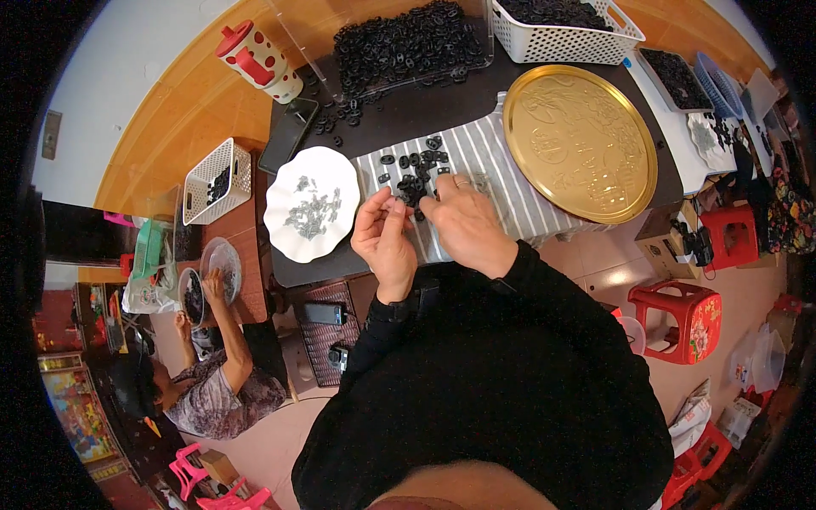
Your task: Sorting small black rubber or plastic parts into a tray on a table.
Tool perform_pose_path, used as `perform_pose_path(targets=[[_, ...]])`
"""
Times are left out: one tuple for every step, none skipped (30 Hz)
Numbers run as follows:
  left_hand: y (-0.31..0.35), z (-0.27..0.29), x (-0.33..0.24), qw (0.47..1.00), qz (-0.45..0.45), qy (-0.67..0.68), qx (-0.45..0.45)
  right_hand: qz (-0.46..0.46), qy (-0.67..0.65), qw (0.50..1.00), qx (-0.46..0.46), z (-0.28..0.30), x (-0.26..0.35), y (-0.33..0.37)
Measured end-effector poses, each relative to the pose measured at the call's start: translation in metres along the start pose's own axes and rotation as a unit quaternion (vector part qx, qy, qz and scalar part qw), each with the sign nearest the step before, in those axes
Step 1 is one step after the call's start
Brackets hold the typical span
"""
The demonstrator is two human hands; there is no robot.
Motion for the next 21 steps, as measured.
perform_pose_path(targets=[[0.0, 0.0, 0.0, 1.0, 0.008, -0.005, 0.001, 0.001, 0.0, 1.0, 0.001, 0.0, 0.001, 0.0], [0.0, 0.0, -0.001, 1.0, 0.008, -0.01, 0.002, 0.02, 0.003, 1.0, -0.001, 0.002, 0.005, -0.001], [0.0, 0.0, 0.0, 1.0, 0.009, -0.009, 0.002, 0.037, 0.007, 0.999, -0.005, 0.003, 0.007, 0.0], [0.0, 0.0, 0.0, 1.0, 0.003, -0.012, 0.005, 0.036, 0.008, 0.999, -0.005, 0.004, 0.007, -0.001], [0.0, 0.0, 0.0, 1.0, -0.002, -0.016, 0.009, 0.052, 0.007, 0.999, -0.002, 0.004, 0.007, -0.001], [0.0, 0.001, 0.001, 1.0, -0.001, -0.014, 0.011, 0.067, 0.006, 0.998, -0.001, 0.004, 0.008, -0.001], [0.0, 0.001, 0.002, 1.0, -0.001, -0.019, 0.011, 0.065, 0.008, 0.998, -0.002, 0.005, 0.006, -0.001], [0.0, 0.001, 0.003, 1.0, 0.0, -0.024, 0.012, 0.065, -0.03, 0.997, 0.003, 0.006, 0.005, 0.001], [0.0, 0.002, 0.002, 1.0, 0.0, -0.024, 0.012, 0.068, -0.069, 0.995, 0.009, 0.006, 0.003, 0.002], [-0.001, 0.001, 0.001, 1.0, -0.004, -0.017, 0.015, 0.067, -0.069, 0.995, 0.008, 0.01, 0.0, 0.005], [-0.001, 0.001, 0.0, 1.0, -0.009, -0.01, 0.017, 0.041, -0.097, 0.994, -0.013, 0.02, -0.009, 0.009], [0.0, 0.002, 0.001, 1.0, -0.009, -0.01, 0.017, 0.016, -0.125, 0.991, -0.033, 0.029, -0.018, 0.014], [0.0, 0.002, 0.002, 1.0, -0.01, -0.014, 0.019, 0.017, -0.125, 0.991, -0.033, 0.038, -0.025, 0.019], [0.0, 0.002, 0.003, 1.0, -0.012, -0.017, 0.021, -0.024, -0.049, 0.997, -0.05, 0.048, -0.037, 0.025], [0.001, 0.0, 0.003, 1.0, -0.009, -0.016, 0.025, -0.07, 0.03, 0.995, -0.068, 0.055, -0.048, 0.033], [0.002, -0.002, 0.003, 0.999, -0.003, -0.021, 0.032, -0.075, 0.031, 0.994, -0.069, 0.054, -0.055, 0.038], [0.002, -0.004, 0.003, 0.999, 0.004, -0.026, 0.039, -0.086, 0.042, 0.993, -0.064, 0.049, -0.064, 0.042], [0.002, -0.005, 0.002, 0.999, -0.002, -0.026, 0.048, -0.097, 0.053, 0.992, -0.059, 0.047, -0.07, 0.044], [0.003, -0.007, 0.003, 0.998, 0.0, -0.024, 0.052, -0.102, 0.054, 0.991, -0.061, 0.048, -0.072, 0.046], [0.004, -0.009, 0.004, 0.998, 0.005, -0.029, 0.057, -0.091, -0.043, 0.993, -0.058, 0.048, -0.072, 0.046], [0.005, -0.01, 0.005, 0.998, 0.009, -0.036, 0.059, -0.077, -0.141, 0.986, -0.054, 0.048, -0.072, 0.045]])
Point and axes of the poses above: each hand's wrist, its own y-axis away from the middle knuckle, its own z-axis out of the back of the hand, x = y × z, the point moved 5 cm from there along -y, towards the middle knuckle, and after that the axes turned 8 degrees about -z, right-handed, at the moved point
